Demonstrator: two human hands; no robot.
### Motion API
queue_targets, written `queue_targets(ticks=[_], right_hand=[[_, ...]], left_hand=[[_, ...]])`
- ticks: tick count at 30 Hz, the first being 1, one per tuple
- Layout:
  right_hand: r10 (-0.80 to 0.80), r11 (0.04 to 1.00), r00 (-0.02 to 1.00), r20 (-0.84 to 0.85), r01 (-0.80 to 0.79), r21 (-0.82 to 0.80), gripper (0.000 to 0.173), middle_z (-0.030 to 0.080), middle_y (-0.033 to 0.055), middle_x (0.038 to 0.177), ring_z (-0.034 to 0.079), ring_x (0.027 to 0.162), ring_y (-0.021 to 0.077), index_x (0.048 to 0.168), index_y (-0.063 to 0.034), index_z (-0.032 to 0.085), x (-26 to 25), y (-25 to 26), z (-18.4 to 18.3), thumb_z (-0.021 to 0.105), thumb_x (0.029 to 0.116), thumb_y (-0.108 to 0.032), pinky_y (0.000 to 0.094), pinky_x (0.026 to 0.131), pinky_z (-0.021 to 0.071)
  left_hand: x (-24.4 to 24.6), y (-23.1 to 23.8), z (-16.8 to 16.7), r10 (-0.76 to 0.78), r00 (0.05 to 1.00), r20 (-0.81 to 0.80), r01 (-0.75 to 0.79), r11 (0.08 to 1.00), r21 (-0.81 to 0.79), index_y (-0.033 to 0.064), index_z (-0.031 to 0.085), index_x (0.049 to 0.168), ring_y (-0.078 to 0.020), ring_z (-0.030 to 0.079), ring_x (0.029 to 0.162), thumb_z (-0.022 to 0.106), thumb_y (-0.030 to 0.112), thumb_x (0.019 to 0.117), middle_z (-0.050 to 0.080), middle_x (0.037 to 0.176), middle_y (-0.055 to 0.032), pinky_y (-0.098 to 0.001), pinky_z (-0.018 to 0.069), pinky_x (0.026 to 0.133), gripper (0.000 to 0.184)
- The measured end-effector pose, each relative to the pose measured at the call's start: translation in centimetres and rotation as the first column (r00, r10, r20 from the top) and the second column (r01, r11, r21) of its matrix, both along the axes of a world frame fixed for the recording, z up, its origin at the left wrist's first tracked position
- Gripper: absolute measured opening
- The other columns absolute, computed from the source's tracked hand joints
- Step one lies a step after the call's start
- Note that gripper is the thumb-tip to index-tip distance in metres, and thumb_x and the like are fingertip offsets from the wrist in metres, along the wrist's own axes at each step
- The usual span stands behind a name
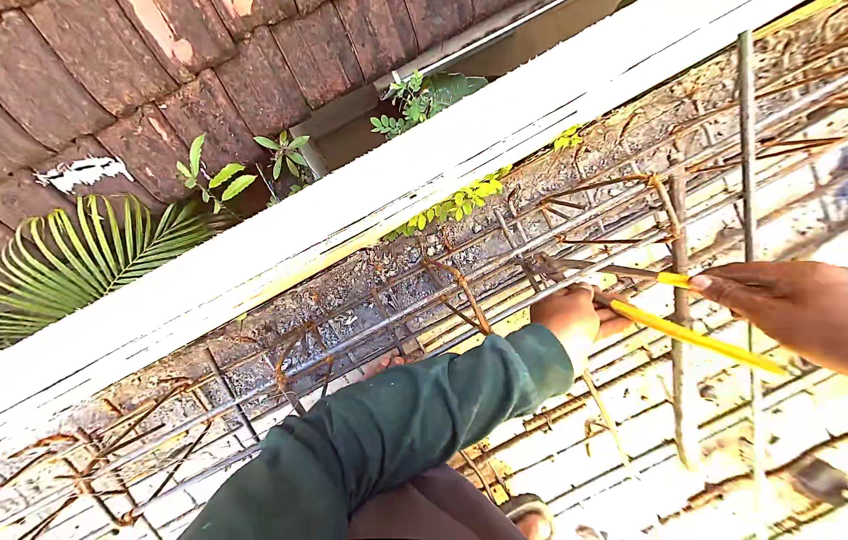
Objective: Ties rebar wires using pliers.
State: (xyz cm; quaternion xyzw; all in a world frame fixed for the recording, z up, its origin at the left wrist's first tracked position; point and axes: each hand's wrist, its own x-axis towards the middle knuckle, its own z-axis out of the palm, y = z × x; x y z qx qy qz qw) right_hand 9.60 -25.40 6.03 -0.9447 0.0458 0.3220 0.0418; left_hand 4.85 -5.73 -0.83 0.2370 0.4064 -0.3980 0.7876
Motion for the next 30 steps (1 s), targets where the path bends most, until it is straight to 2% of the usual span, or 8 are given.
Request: queue_targets(ticks=[5, 8, 12, 14, 18, 22, 27, 30], right_hand=[[0.254, 0.964, 0.966, -0.05, -0.257, -0.069, 0.042, 0.07, 0.0239, 0.117, 0.065, 0.109, 0.0489, 0.127, -0.0122, 0.071, 0.1, 1.9, 0.4, 0.054, 0.1046, -0.044, 0.0761, 0.085, 0.0458], [0.36, 0.913, 0.912, -0.199, -0.388, -0.128, 0.079, 0.061, 0.0235, 0.133, 0.057, 0.122, 0.0484, 0.149, -0.0142, 0.054, 0.0, 3.6, 1.2, 0.077, 0.0856, -0.056, 0.0727, 0.091, 0.0439], [0.609, 0.726, 0.787, -0.102, -0.605, -0.327, 0.055, 0.066, 0.0228, 0.107, 0.065, 0.095, 0.0468, 0.13, -0.008, 0.064, -1.0, 4.9, 0.0, 0.084, 0.0798, -0.019, 0.0624, 0.075, 0.0513], [0.604, 0.711, 0.788, -0.119, -0.6, -0.366, 0.036, 0.067, 0.0199, 0.097, 0.067, 0.086, 0.0433, 0.119, -0.0082, 0.068, -0.9, 5.6, 0.0, 0.078, 0.0849, -0.016, 0.0585, 0.071, 0.0525], [0.301, 0.868, 0.888, -0.349, -0.407, -0.286, 0.01, 0.069, 0.0126, 0.08, 0.069, 0.078, 0.0355, 0.097, -0.0159, 0.073, 0.9, 8.1, 1.5, 0.071, 0.0931, -0.025, 0.0584, 0.063, 0.0538], [-0.108, 0.985, 0.81, -0.576, 0.01, -0.17, 0.034, 0.063, 0.0093, 0.065, 0.06, 0.049, 0.0187, 0.087, -0.0058, 0.064, 2.4, 9.0, 2.0, 0.054, 0.108, -0.03, 0.035, 0.047, 0.0531], [-0.493, 0.734, 0.651, -0.577, 0.667, 0.126, 0.023, 0.066, 0.0089, 0.065, 0.062, 0.048, 0.0175, 0.095, 0.0003, 0.066, -5.9, 6.6, -1.2, 0.051, 0.107, -0.012, 0.0309, 0.045, 0.0544], [-0.569, 0.618, 0.639, -0.518, 0.748, 0.243, 0.014, 0.069, 0.0067, 0.066, 0.067, 0.051, 0.0167, 0.099, -0.0024, 0.064, -10.0, 5.3, -4.3, 0.055, 0.1023, -0.012, 0.0311, 0.048, 0.0579]], left_hand=[[0.5, -1.0, 0.3, 0.05, 0.994, -0.095, -0.047, 0.998, 0.032, -0.0022, 0.053, 0.133, -0.0161, 0.07, 0.084, 0.036, 0.024, 0.1136, 0.068, 0.113, -0.0163, -0.0287, 0.0589, 0.075, 0.037], [0.8, -0.8, 0.5, 0.046, 0.992, -0.115, -0.046, 0.999, 0.002, -0.0007, 0.053, 0.136, -0.0162, 0.07, 0.09, 0.035, 0.025, 0.1138, 0.067, 0.118, -0.0161, -0.0291, 0.0579, 0.079, 0.038], [1.1, -0.7, 0.4, 0.02, 0.995, -0.094, -0.021, 1.0, -0.007, -0.001, 0.053, 0.135, -0.0146, 0.069, 0.091, 0.034, 0.028, 0.1136, 0.066, 0.119, -0.0145, -0.0266, 0.0569, 0.078, 0.04], [1.3, -0.7, 0.4, -0.081, 0.993, -0.087, 0.085, 0.996, 0.04, 0.0012, 0.052, 0.139, -0.0191, 0.065, 0.109, 0.034, 0.034, 0.1135, 0.063, 0.131, -0.0153, -0.0337, 0.0528, 0.091, 0.046], [-0.5, -1.5, -1.7, -0.017, 1.0, 0.003, 0.018, 1.0, -0.024, 0.0062, 0.045, 0.149, -0.0299, 0.055, 0.134, 0.034, 0.051, 0.11, 0.054, 0.147, -0.0173, -0.0498, 0.0476, 0.106, 0.06], [-1.1, -1.2, -1.5, -0.059, 0.997, 0.058, 0.061, 0.997, -0.041, 0.004, 0.051, 0.145, -0.0292, 0.056, 0.132, 0.031, 0.068, 0.1038, 0.057, 0.144, -0.0185, -0.0497, 0.0474, 0.105, 0.079], [-2.1, -0.3, 0.5, -0.29, 0.955, 0.065, 0.277, 0.948, 0.159, 0.0036, 0.057, 0.128, -0.0275, 0.062, 0.093, 0.029, 0.061, 0.1071, 0.063, 0.11, -0.0188, -0.0467, 0.0522, 0.078, 0.067], [-2.9, -0.8, -0.7, -0.35, 0.934, 0.076, 0.323, 0.916, 0.239, 0.0018, 0.051, 0.132, -0.0286, 0.061, 0.092, 0.036, 0.049, 0.1102, 0.062, 0.107, -0.02, -0.0466, 0.0514, 0.081, 0.053]])
